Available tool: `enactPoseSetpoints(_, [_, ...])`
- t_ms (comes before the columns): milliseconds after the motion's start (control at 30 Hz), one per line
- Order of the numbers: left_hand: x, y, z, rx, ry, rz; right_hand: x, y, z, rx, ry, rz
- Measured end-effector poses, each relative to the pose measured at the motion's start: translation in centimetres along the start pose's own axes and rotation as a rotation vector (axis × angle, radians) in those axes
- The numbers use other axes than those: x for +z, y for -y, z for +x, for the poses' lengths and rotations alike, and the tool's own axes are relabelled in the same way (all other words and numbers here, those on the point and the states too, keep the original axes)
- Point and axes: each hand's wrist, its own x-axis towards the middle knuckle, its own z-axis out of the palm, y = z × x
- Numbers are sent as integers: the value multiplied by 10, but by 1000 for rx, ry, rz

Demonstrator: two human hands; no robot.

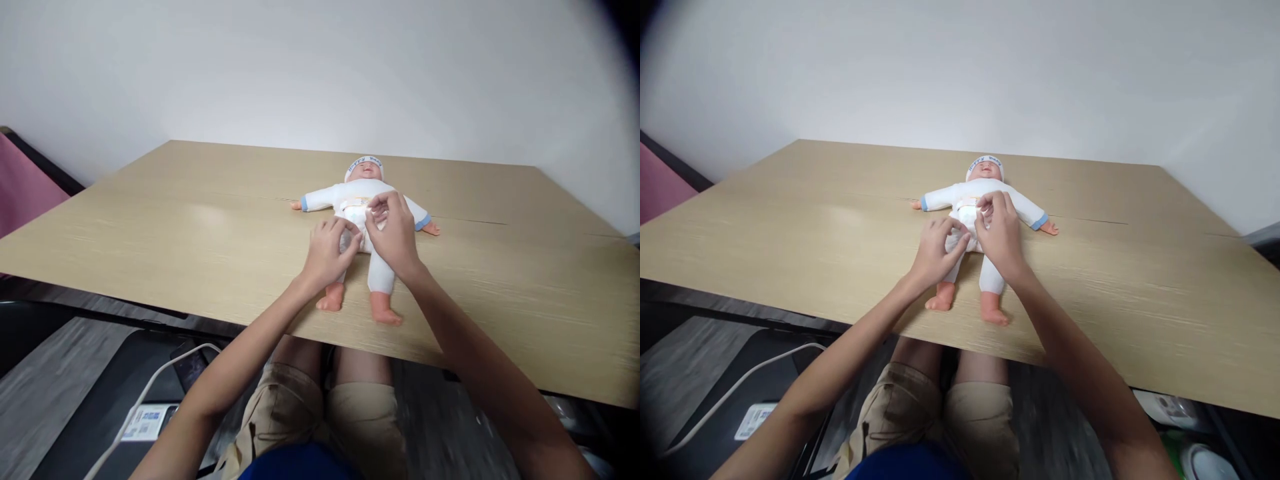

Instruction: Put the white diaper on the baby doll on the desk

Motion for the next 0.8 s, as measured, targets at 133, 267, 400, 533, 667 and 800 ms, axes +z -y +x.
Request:
enactPoseSetpoints(133, [-11, 0, -33, -5, 172, 122, -26, 15, -58, 112, 269, 125])
enactPoseSetpoints(267, [-6, 14, -40, -45, 186, 149, -33, 7, -91, 167, 308, -12])
enactPoseSetpoints(400, [5, 17, -28, -110, 165, 172, -31, -5, -87, 241, 251, -52])
enactPoseSetpoints(533, [14, 14, -13, -136, 177, 251, -26, -7, -76, 292, 268, -107])
enactPoseSetpoints(667, [19, 16, -6, -126, 198, 304, -23, -4, -74, 282, 296, -198])
enactPoseSetpoints(800, [22, 22, -6, -96, 196, 286, -20, -3, -79, 246, 285, -254])
